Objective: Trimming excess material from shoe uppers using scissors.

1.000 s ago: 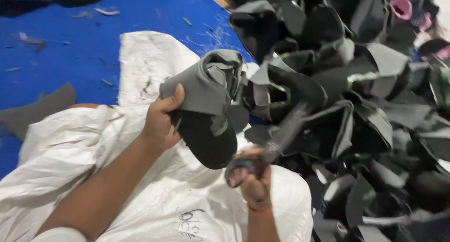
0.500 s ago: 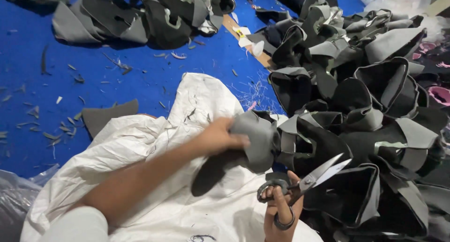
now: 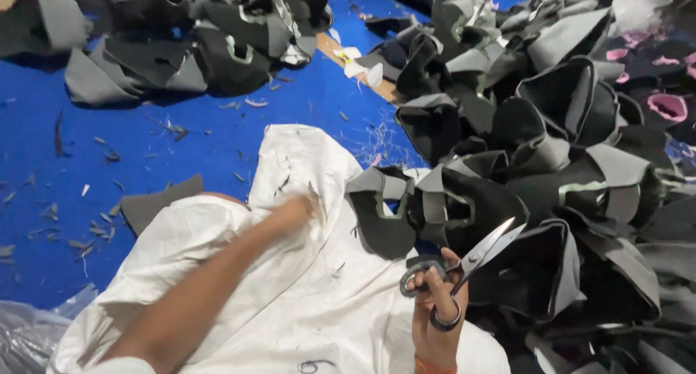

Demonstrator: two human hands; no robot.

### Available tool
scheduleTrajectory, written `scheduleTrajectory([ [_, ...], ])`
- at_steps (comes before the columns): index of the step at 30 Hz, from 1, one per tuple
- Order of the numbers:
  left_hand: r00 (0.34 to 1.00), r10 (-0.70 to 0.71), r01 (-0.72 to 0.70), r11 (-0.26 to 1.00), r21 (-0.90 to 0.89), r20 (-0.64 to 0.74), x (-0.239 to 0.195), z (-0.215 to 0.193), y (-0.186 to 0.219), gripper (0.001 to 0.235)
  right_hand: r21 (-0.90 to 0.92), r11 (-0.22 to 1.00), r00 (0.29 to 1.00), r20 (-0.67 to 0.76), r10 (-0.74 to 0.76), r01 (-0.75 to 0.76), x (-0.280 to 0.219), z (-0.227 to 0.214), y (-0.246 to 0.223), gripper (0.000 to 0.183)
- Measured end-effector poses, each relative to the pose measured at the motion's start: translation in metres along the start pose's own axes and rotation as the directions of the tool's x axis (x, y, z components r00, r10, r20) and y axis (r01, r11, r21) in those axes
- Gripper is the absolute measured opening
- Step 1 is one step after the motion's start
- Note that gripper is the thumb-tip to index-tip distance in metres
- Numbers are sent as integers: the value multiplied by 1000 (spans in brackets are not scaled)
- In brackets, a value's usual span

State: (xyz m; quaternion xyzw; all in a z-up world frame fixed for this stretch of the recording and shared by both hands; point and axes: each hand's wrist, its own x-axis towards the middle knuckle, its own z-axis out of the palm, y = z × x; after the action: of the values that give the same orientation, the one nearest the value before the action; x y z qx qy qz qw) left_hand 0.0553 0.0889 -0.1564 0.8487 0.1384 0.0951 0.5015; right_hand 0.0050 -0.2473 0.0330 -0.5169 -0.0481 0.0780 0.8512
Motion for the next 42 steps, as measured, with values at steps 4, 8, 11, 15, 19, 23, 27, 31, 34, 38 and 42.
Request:
scheduleTrajectory([
  [4, 803, 199, -558, 581, 592, 561, -105, 71, 58, 37, 69, 997, 1000, 1, -19, 18, 4, -11, 8, 47],
  [8, 801, 223, -570, 568, 594, 555, -87, 97, 44, 31, 115, 990, 996, -41, -73, 78, 8, -28, 7, 45],
  [11, 703, -133, -441, 690, 574, 699, -48, 82, 74, 36, 110, 987, 993, -21, -113, 114, 12, -34, 0, 43],
  [15, 807, 214, -485, 771, 412, 551, -1, 79, 172, 47, 113, 989, 992, -94, -84, 95, 19, -41, -2, 42],
  [19, 833, 553, -553, 831, 62, 25, 46, 136, 226, 54, 112, 983, 987, -96, -132, 143, 22, -41, -3, 41],
  [23, 928, 366, -351, 805, 478, 65, 90, 205, 162, 45, 71, 994, 986, -151, -76, 87, 26, -40, -1, 43],
  [27, 912, 308, -410, 705, 579, 272, 64, 228, 66, 35, 9, 999, 985, -168, -39, 41, 26, -41, -4, 46],
  [31, 922, 339, -387, 796, 465, 189, 35, 179, 84, 31, -36, 999, 988, -151, 28, -34, 25, -40, -5, 48],
  [34, 918, 343, -392, 863, 319, 201, 74, 129, 116, 26, -34, 999, 992, -127, 16, -20, 22, -37, -8, 48],
  [38, 931, 334, -356, 919, 167, 144, 117, 20, 220, 40, -52, 998, 987, -162, 20, -29, 22, -33, -10, 49],
  [42, 686, 675, -717, 690, -96, -271, 15, -96, 348, 14, -185, 980, 986, -137, -93, 67, 23, -27, -11, 52],
])
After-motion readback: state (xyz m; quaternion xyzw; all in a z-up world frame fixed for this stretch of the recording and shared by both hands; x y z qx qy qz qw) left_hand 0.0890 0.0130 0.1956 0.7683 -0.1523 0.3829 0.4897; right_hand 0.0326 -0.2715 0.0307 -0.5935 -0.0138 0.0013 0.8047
